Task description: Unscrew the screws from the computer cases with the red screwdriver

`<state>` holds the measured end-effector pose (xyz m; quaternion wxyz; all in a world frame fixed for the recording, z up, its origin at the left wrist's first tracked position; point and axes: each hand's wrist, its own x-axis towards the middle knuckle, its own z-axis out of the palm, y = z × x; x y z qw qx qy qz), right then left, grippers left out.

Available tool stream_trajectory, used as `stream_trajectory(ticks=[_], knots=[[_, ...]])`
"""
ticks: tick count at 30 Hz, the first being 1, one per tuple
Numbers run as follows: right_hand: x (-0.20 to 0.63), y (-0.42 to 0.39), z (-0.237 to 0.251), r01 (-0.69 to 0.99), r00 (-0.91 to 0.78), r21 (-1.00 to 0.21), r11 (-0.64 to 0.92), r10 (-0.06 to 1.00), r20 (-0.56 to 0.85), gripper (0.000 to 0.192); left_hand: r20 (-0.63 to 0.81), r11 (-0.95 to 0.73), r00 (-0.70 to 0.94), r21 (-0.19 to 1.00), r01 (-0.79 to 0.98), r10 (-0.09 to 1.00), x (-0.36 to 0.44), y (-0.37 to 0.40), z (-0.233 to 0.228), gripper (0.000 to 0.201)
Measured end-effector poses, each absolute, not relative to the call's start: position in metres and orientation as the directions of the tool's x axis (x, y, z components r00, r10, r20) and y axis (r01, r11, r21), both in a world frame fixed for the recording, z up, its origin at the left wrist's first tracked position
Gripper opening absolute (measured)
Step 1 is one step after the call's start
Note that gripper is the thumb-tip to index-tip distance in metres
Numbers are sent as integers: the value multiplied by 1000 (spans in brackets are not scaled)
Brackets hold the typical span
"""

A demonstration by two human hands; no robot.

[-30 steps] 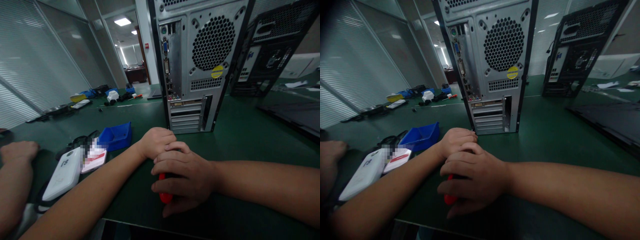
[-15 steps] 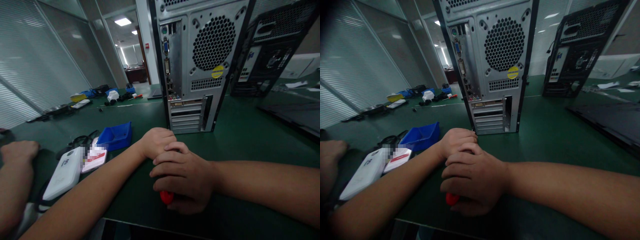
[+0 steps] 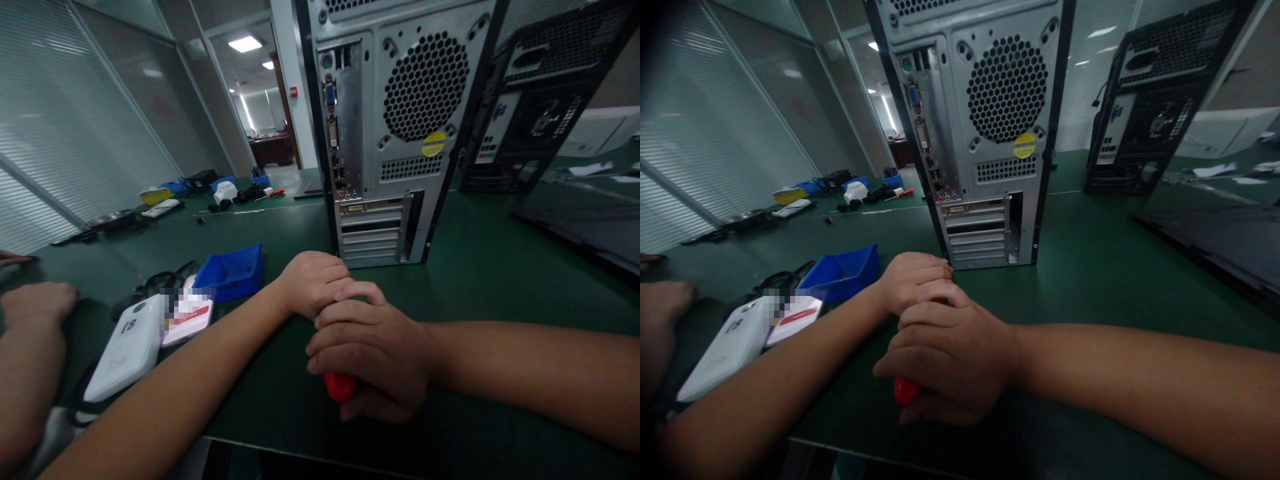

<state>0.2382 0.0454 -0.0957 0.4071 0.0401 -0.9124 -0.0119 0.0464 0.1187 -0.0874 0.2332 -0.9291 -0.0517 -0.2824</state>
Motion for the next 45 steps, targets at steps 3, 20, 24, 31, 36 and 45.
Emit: stream_trajectory(ticks=[3, 20, 24, 31, 36, 45], knots=[[239, 46, -96, -80, -682, 46, 996, -89, 726, 38, 549, -884, 835, -409, 226, -40, 48, 118, -85, 29], [238, 45, -94, -7, -562, 245, 969, -207, 801, 15, 549, -874, 834, -434, 219, -64, 47, 118, -87, 34], [237, 42, -95, 40, -635, 221, 975, -146, 759, 29, 568, -880, 822, -415, 231, -52, 49, 116, -84, 28], [235, 43, -97, -67, -700, 165, 984, -165, 695, 42, 513, -887, 858, -402, 229, -11, 49, 112, -81, 34], [235, 46, -97, -86, -646, 161, 983, -179, 743, 36, 541, -877, 839, -427, 222, -52, 50, 113, -83, 25], [237, 46, -93, -4, -608, 191, 982, -154, 779, 31, 529, -886, 846, -419, 200, -59, 45, 119, -87, 36]])
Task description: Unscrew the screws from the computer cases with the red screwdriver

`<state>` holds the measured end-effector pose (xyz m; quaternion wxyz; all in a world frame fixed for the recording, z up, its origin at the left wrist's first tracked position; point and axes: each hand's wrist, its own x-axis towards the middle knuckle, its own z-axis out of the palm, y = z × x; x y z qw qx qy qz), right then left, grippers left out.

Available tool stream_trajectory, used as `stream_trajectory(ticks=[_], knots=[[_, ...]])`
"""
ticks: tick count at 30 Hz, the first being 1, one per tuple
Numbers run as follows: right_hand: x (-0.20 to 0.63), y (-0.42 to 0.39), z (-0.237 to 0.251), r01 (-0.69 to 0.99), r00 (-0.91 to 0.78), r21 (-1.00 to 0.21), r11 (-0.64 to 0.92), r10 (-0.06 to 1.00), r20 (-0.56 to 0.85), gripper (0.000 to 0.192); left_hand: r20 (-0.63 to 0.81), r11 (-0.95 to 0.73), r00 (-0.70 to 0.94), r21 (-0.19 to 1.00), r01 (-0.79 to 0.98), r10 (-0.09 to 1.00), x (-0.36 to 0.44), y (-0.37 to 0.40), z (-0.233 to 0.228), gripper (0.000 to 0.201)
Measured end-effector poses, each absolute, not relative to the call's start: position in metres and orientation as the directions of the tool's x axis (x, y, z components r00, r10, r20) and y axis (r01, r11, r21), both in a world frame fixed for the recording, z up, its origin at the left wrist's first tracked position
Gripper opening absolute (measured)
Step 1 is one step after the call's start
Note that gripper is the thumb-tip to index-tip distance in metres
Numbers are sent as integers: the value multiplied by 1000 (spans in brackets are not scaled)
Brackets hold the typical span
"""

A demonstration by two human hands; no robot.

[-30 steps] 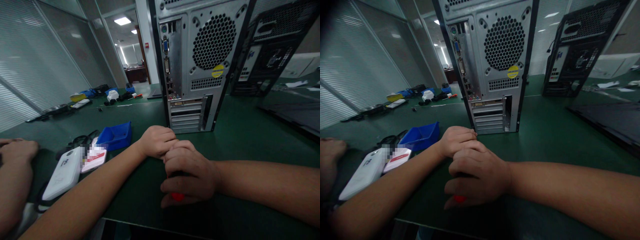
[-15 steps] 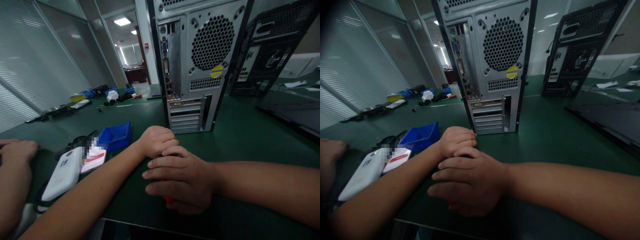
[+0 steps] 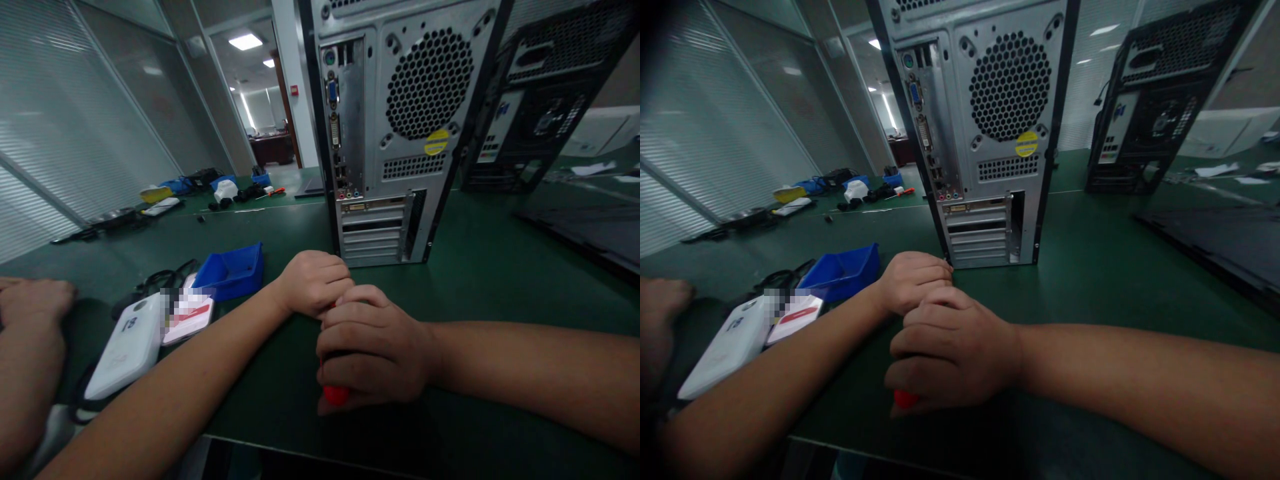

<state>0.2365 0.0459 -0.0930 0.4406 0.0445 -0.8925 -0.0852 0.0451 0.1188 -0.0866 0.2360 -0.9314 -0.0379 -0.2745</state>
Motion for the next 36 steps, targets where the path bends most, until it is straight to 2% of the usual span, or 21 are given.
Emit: stream_trajectory(ticks=[5, 10, 17, 24, 30, 36], knots=[[234, 44, -97, 10, -630, 267, 964, -201, 750, 29, 506, -874, 863, -427, 233, -16, 47, 122, -83, 22], [232, 44, -99, 12, -711, 301, 954, -204, 673, 33, 574, -777, 815, -477, 410, 78, 43, 135, -86, 9], [229, 47, -100, -28, -823, 179, 983, -125, 555, 37, 544, -689, 788, -453, 566, 289, 37, 142, -87, 16], [230, 47, -101, -41, -825, 157, 987, -122, 552, 38, 574, -622, 758, -482, 617, 308, 41, 138, -86, 15], [231, 46, -99, -5, -757, 181, 983, -122, 642, 39, 584, -574, 709, -446, 687, 395, 41, 137, -87, 22], [230, 45, -100, -17, -777, 172, 985, -121, 618, 40, 581, -592, 709, -427, 684, 399, 42, 137, -87, 21]])
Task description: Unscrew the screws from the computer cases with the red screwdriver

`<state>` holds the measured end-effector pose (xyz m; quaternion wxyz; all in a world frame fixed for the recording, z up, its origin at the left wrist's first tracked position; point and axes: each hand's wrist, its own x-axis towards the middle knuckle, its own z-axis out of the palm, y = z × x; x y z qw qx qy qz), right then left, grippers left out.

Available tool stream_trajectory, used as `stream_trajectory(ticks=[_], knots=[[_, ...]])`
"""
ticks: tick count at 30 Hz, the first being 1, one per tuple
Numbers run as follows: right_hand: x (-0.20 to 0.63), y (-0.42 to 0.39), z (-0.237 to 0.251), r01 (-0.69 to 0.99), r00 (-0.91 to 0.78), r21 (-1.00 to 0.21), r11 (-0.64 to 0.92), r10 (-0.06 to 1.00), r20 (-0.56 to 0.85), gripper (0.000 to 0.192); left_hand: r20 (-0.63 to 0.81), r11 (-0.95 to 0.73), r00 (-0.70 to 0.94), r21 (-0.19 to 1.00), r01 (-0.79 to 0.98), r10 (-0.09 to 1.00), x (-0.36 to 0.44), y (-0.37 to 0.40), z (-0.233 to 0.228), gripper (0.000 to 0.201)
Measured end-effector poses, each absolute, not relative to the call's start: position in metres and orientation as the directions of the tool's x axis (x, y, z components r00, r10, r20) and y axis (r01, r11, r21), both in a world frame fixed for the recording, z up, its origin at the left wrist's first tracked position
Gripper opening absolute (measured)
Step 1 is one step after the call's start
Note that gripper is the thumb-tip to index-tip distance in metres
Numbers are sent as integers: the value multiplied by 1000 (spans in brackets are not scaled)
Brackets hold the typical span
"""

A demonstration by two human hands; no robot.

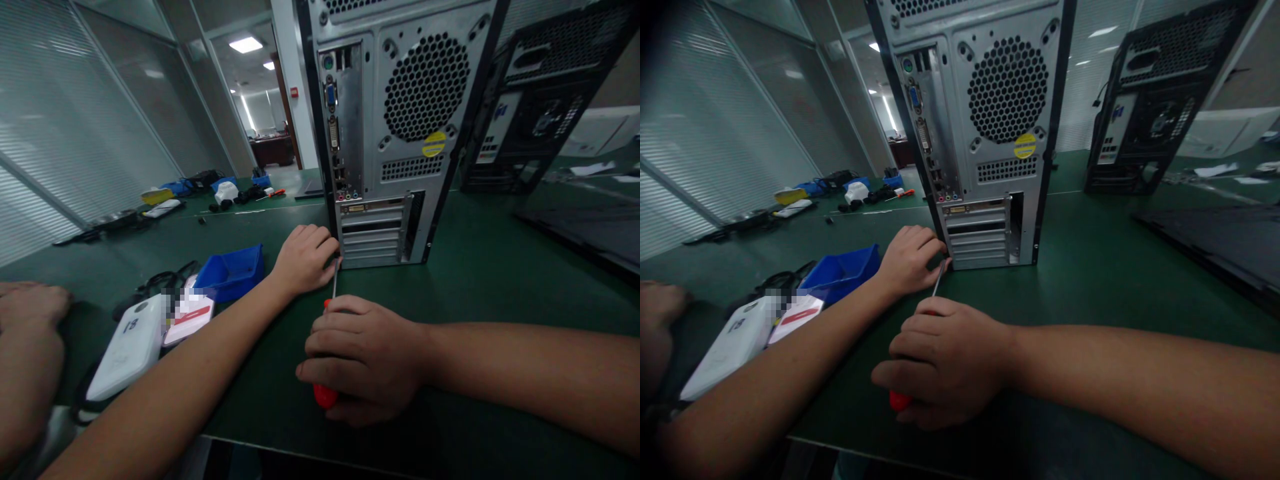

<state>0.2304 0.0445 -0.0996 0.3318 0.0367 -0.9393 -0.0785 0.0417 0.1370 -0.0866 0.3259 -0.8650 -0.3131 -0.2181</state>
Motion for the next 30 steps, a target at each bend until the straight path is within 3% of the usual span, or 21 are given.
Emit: stream_trajectory(ticks=[22, 30], knots=[[231, 48, -99, -41, -761, 199, 979, -160, 629, 38, 564, -590, 707, -418, 691, 427, 39, 136, -87, 12], [229, 46, -96, -151, -713, 272, 950, -295, 636, 33, 580, -599, 701, -405, 690, 415, 40, 135, -86, 13]])
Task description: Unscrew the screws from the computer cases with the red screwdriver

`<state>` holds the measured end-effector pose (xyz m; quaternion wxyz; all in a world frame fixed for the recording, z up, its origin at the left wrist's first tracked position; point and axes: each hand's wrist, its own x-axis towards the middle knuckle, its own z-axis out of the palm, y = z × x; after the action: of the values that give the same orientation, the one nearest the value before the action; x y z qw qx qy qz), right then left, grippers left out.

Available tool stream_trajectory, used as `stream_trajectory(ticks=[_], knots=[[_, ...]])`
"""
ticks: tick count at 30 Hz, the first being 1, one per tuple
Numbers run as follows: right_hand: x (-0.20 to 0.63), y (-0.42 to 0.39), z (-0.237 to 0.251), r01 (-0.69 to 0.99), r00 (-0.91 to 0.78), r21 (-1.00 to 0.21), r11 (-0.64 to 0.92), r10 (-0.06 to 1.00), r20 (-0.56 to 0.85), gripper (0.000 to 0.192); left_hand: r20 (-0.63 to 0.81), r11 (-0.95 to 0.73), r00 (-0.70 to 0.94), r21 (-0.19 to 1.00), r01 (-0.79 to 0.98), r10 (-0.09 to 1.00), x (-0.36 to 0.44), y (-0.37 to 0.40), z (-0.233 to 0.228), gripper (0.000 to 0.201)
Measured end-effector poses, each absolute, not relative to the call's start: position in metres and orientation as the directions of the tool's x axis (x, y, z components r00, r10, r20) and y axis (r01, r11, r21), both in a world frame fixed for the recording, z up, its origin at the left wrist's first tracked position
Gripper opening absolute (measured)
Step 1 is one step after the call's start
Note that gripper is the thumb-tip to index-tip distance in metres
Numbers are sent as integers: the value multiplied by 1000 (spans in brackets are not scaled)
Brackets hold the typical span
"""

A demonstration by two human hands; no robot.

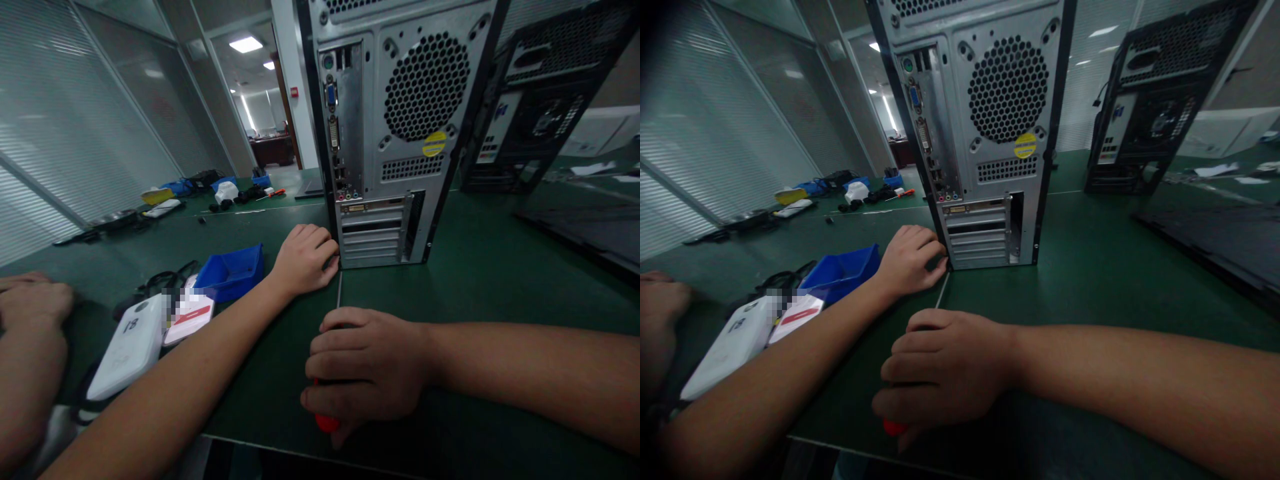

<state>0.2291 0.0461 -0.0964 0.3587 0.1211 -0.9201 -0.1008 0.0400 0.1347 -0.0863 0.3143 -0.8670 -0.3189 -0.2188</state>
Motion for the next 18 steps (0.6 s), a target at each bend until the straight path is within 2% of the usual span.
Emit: stream_trajectory(ticks=[18], knots=[[227, 44, -96, -186, -720, 280, 942, -325, 613, 26, 598, -631, 710, -398, 666, 372, 38, 138, -88, 17]])
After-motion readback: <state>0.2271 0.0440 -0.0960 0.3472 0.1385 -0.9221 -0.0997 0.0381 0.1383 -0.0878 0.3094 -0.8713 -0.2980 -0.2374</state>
